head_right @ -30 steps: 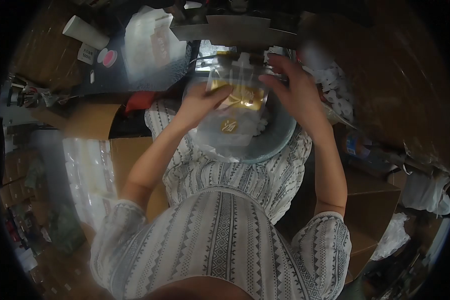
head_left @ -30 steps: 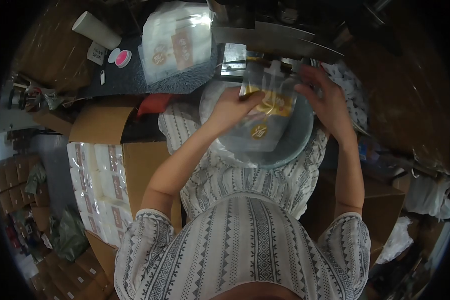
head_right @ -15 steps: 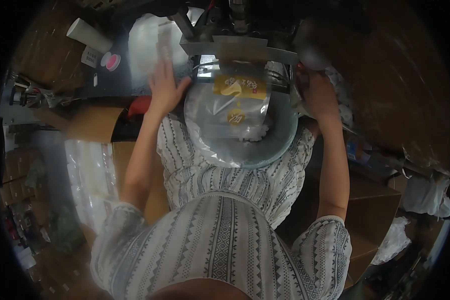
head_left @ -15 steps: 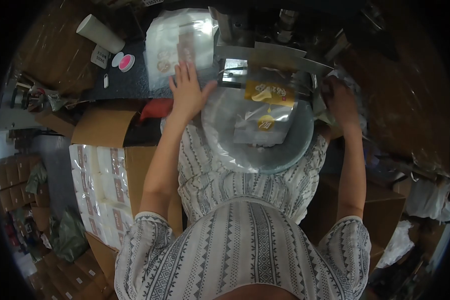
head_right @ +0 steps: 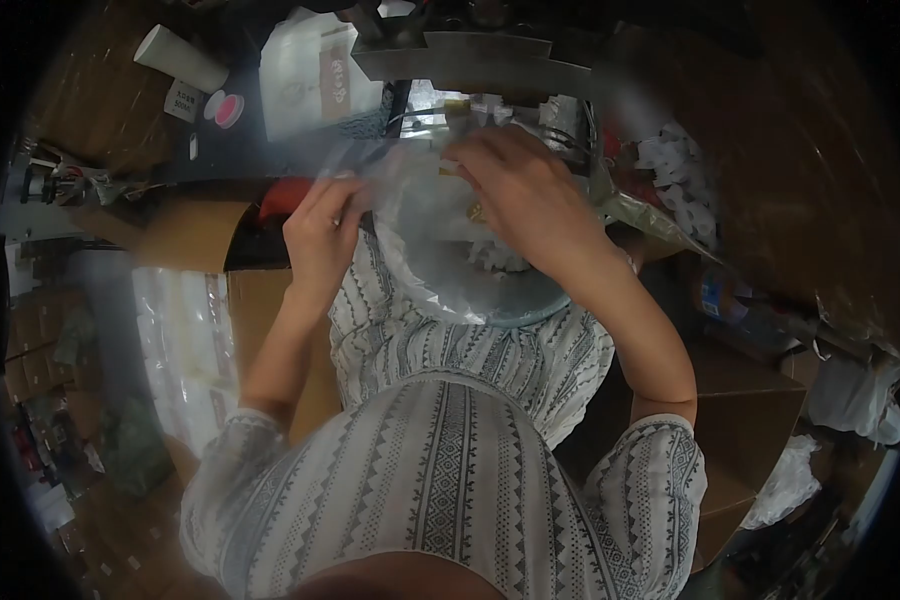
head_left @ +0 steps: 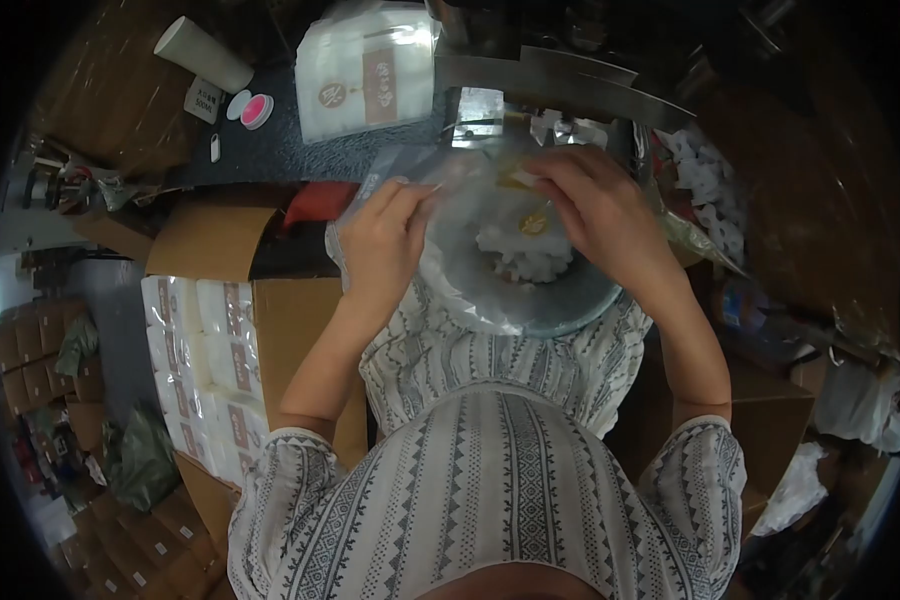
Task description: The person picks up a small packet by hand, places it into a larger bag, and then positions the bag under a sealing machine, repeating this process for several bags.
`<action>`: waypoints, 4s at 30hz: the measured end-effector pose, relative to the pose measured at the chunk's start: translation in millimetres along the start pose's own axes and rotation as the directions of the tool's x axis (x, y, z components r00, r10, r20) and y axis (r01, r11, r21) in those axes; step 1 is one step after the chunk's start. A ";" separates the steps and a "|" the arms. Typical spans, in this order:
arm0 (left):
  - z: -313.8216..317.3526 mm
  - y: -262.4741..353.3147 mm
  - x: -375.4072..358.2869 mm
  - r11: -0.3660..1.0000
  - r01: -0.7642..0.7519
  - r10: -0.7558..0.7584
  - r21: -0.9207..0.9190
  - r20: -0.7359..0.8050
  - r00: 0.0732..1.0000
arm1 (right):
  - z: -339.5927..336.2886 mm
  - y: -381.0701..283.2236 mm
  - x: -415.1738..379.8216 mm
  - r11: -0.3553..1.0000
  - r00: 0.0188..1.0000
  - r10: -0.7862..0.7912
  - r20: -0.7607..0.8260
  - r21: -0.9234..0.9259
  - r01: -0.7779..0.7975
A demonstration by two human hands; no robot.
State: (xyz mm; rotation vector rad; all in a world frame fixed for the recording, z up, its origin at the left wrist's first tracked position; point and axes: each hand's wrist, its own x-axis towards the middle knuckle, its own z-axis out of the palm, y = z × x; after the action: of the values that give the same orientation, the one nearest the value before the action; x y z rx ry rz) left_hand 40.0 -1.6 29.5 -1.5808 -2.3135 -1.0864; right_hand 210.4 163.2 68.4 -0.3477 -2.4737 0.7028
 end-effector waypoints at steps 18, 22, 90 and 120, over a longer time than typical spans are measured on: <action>88.5 12.0 49.7 0.244 0.763 -0.267 -0.598 0.715 0.646 | -53.5 48.7 -62.3 0.837 0.835 0.538 -0.118 0.186 -0.514; 31.9 -13.6 76.4 0.656 0.642 -0.134 -0.398 0.775 0.617 | -81.5 61.6 -91.7 0.815 0.822 0.513 -0.246 -0.162 -0.557; 64.2 -17.9 58.4 0.568 0.626 -0.315 -0.534 0.562 0.765 | -37.7 112.6 -42.3 0.723 0.853 0.512 -0.103 -0.485 -0.492; 52.5 -107.0 -6.2 0.930 -0.081 0.056 0.357 0.082 0.995 | -215.6 -25.5 -344.2 0.854 -0.404 -0.212 -0.890 0.033 -0.519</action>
State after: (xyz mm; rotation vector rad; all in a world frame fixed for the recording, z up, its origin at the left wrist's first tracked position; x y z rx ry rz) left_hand -34.4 6.3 -63.6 -1.5588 -2.3123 -0.5535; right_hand 611.9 100.2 89.9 -1.0223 -0.5815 -0.2942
